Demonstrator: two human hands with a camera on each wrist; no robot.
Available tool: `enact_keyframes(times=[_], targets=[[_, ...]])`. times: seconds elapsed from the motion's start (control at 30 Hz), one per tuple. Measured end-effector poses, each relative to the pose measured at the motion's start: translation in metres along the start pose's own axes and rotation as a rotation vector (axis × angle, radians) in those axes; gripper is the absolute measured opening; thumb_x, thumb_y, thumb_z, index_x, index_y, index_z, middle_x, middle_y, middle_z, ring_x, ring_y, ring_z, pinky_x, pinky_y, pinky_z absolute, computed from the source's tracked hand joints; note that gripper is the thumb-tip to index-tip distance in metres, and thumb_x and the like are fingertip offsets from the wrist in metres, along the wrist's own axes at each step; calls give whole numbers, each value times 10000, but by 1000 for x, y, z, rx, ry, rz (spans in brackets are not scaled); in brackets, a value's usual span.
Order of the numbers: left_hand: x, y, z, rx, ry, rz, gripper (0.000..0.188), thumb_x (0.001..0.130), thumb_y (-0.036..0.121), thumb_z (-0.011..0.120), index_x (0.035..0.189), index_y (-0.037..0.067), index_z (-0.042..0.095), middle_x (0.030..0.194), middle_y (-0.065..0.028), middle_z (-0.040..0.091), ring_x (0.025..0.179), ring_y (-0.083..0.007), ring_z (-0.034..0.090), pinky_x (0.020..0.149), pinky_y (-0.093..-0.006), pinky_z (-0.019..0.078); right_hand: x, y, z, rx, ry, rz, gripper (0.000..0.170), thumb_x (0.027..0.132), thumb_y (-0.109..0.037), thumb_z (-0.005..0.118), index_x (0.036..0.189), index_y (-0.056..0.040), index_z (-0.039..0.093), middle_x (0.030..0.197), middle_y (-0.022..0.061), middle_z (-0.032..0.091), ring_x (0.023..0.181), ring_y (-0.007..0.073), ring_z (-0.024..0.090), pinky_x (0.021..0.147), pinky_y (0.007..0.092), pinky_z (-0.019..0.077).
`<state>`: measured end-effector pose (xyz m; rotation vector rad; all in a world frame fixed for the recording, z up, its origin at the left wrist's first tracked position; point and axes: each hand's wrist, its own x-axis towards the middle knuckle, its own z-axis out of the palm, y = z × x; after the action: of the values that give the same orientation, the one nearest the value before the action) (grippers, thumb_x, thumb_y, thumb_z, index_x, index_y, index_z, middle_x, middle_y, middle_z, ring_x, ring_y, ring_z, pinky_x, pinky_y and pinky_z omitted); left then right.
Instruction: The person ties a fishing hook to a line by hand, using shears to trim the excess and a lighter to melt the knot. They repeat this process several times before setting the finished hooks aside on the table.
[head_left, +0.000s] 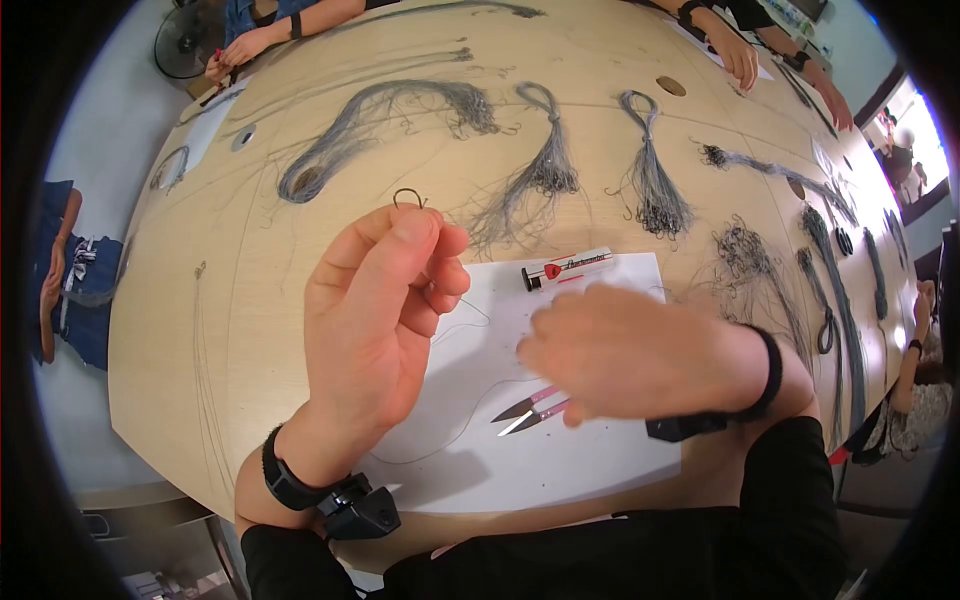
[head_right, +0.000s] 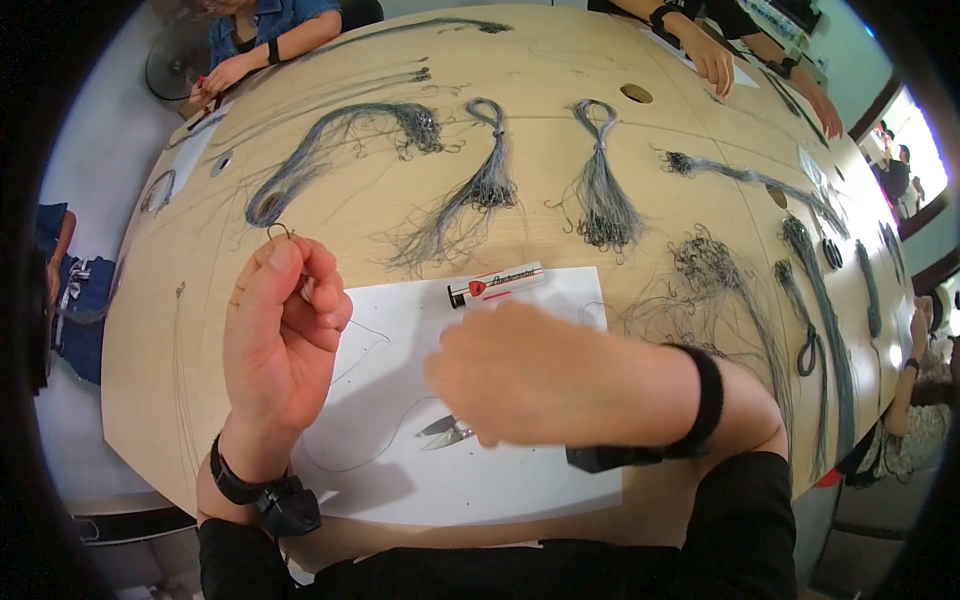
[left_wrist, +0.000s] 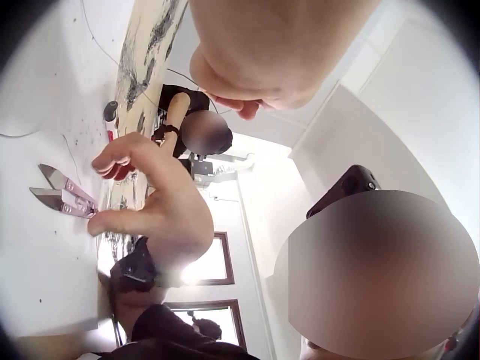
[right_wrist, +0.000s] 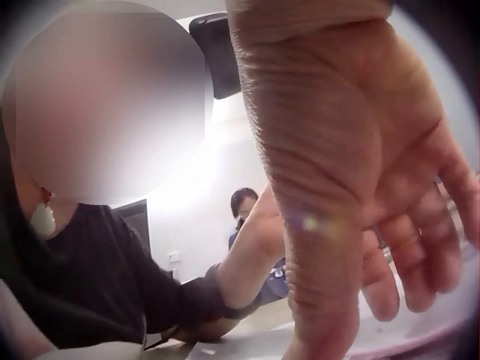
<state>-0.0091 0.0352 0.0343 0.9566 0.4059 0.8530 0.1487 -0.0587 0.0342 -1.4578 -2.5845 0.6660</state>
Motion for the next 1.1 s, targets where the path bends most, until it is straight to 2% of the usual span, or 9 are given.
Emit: enact_keyframes(times=[0.33,0.4,0.53,0.63,0.7,0.73,0.8,0.83,1.1], targets=[[-3,4,3,4,6,-44,112,789,141,510,846,49,538,768,-52,563,626,-87,505,557,-201,389,4,-5,17,72,38,-105,98,644,-43,469,684,37,429,576,153,480,571,300,492,481,371,377],[-4,5,2,-7,-24,-43,114,786,136,513,855,48,538,772,-56,565,630,-88,510,554,-199,393,8,-7,1,248,-253,16,133,638,-57,502,692,30,418,637,164,508,633,308,507,503,371,381],[-4,7,3,-12,-22,-38,124,789,143,513,866,48,534,787,-60,566,629,-89,513,552,-197,397,3,-1,-34,348,-384,26,211,669,-130,555,740,25,431,671,146,517,665,289,518,540,342,394],[-5,7,5,-8,-27,-50,139,793,151,512,886,49,527,806,-65,566,636,-91,519,557,-196,403,-8,5,-54,603,-168,-62,249,722,-192,562,828,16,476,690,128,517,647,242,517,558,294,397],[-7,10,10,-12,13,-92,117,825,142,438,826,40,494,801,-57,523,622,-102,487,582,-194,410,-12,6,-61,785,180,-74,313,760,-167,544,986,40,479,760,73,524,634,113,492,553,208,387],[-6,10,10,-8,9,-89,117,825,142,438,826,40,494,801,-57,523,622,-102,487,582,-194,410,-10,4,-62,782,186,-77,313,760,-167,544,986,40,479,760,73,524,634,113,492,553,208,387],[-7,8,9,-7,-39,-78,107,833,131,419,853,49,485,823,-63,528,650,-108,507,595,-209,424,-2,-5,-57,554,485,155,343,754,-169,560,1011,44,483,752,42,500,635,71,449,549,181,367],[-8,7,9,-5,-38,-79,107,833,131,419,853,49,485,823,-63,528,650,-108,507,595,-209,424,3,-5,-46,523,658,99,316,747,-177,572,970,34,498,723,48,484,601,96,434,539,197,359],[-12,5,6,-24,-87,-60,170,824,120,453,978,53,478,832,-42,542,678,-83,500,541,-191,371,16,-9,-33,342,700,36,285,738,-207,582,915,2,505,671,59,470,567,137,425,512,226,354]])
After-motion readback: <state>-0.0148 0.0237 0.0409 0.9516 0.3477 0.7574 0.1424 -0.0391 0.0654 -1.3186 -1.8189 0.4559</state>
